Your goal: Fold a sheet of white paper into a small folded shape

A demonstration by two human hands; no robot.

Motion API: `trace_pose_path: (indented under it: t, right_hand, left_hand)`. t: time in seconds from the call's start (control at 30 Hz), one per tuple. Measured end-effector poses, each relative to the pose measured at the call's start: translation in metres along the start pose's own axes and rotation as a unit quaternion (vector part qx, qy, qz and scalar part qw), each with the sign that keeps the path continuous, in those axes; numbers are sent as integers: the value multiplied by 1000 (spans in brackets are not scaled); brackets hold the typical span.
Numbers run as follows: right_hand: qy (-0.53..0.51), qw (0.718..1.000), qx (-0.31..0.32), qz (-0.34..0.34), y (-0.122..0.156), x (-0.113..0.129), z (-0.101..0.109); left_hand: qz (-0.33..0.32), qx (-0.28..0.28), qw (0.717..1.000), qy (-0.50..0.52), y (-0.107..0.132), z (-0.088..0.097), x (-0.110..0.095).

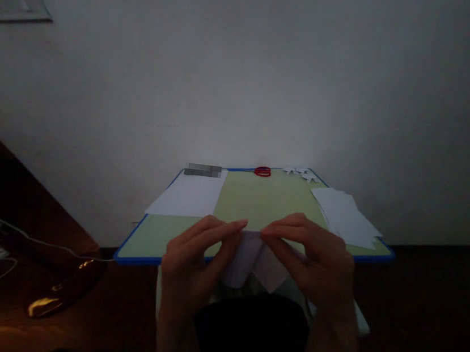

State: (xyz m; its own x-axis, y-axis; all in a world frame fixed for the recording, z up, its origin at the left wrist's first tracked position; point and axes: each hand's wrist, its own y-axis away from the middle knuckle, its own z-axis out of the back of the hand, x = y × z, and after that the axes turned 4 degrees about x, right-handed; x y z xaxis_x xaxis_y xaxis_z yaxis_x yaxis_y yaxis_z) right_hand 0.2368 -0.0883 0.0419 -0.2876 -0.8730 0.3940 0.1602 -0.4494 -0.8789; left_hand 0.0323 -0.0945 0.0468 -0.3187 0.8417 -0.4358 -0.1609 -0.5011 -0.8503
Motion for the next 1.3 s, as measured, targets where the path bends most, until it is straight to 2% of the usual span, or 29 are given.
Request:
trace_pose_path:
  t: [0.07,0.2,0.4,0.7,0.9,1.13,1.3]
  right_hand:
    - [10,1000,20,5,1,-3,3]
    - [16,999,41,-2,2,-5,7]
    - [8,999,10,-38,1,-1,7]
    - [9,999,-9,-43,3,1,5]
    - [12,999,-10,-30,0,4,4]
    - [-1,998,5,-65,2,5,6]
    - [-3,997,-20,-79,1,8,3]
  left_hand:
    - [-16,32,999,-12,-1,2,0]
    - [-16,51,998,-41,-3,1,-1]
    - [-35,37,998,-47,-5,-1,-5]
    - [-34,65,997,-36,-5,3,-6]
    - [-42,108,992,-39,-2,3,-5]
    - [-33,81,995,-47,-1,0,-5]
    - [-33,82,995,-48,-2,1,-7]
